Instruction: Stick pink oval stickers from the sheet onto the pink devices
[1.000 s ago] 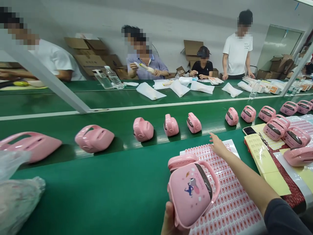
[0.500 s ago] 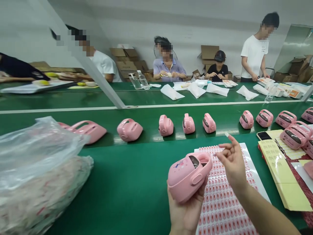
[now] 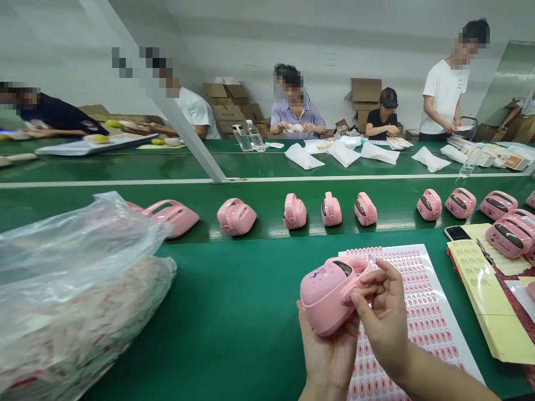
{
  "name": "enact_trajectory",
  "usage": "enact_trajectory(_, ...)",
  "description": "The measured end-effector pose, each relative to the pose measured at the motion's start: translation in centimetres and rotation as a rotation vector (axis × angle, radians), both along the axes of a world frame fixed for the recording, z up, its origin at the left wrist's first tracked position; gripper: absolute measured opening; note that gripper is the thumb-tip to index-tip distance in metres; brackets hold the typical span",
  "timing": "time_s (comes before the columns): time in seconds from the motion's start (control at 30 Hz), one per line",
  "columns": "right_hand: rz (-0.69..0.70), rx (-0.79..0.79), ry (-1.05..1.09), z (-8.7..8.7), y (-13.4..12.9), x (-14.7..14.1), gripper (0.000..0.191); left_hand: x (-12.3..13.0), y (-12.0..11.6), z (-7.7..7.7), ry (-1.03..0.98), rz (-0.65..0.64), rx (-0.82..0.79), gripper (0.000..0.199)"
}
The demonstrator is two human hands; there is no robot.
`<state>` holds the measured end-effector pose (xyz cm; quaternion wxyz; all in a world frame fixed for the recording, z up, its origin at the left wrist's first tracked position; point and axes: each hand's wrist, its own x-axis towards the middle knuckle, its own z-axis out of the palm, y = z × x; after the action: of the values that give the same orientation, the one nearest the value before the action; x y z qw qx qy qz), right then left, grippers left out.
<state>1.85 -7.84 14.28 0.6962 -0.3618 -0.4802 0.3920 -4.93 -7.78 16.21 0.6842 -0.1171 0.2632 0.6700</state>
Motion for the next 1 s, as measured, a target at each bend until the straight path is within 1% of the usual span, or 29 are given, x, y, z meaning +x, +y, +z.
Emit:
enact_trajectory(0.13, -0.085, 0.112, -0.222, -0.1, -0.1, 0.4, 0.04, 0.0, 0.0, 0.0, -0.004, 0.017, -0.031, 0.048)
enact_trajectory(0.27, -0.118, 0.232, -0.419, 0.6, 0.2, 0.9, 0.045, -0.1, 0.1, -0.1, -0.005, 0.01, -0.023, 0.048)
enact_trajectory(0.37, -0.159, 0.323, -0.572, 1.0, 0.2, 1.2, 0.052, -0.3, 0.0, -0.6, -0.014, 0.0, -0.004, 0.049)
enact_trajectory(0.43, -0.201, 0.394, -0.69, 0.9, 0.1, 1.3, 0.059, -0.7, -0.1, -1.3, -0.038, -0.019, 0.049, 0.051)
enact_trajectory(0.5, -0.231, 0.438, -0.809, 0.7, -0.3, 1.5, 0.065, -1.2, -0.1, -2.1, -0.074, -0.069, 0.147, 0.052)
enact_trajectory(0.57, -0.218, 0.455, -0.913, 0.6, -0.7, 1.9, 0.07, -1.7, -0.2, -2.8, -0.105, -0.125, 0.245, 0.051)
enact_trajectory(0.67, -0.157, 0.437, -0.993, 1.1, -1.1, 2.9, 0.072, -2.4, -0.2, -3.6, -0.115, -0.159, 0.345, 0.048)
enact_trajectory(0.77, -0.13, 0.393, -0.974, 2.2, -0.6, 3.8, 0.072, -2.6, -0.1, -3.7, -0.083, -0.165, 0.407, 0.046)
enact_trajectory(0.87, -0.073, 0.259, -0.843, 2.7, 0.6, 3.8, 0.068, -2.1, -0.1, -2.9, -0.046, -0.137, 0.359, 0.047)
enact_trajectory(0.93, -0.001, 0.127, -0.727, 2.4, 1.5, 3.3, 0.064, -1.6, -0.1, -2.0, -0.034, -0.092, 0.286, 0.048)
enact_trajectory(1.0, 0.075, 0.029, -0.626, 1.8, 2.3, 2.7, 0.061, -1.0, -0.1, -1.0, -0.008, -0.042, 0.194, 0.049)
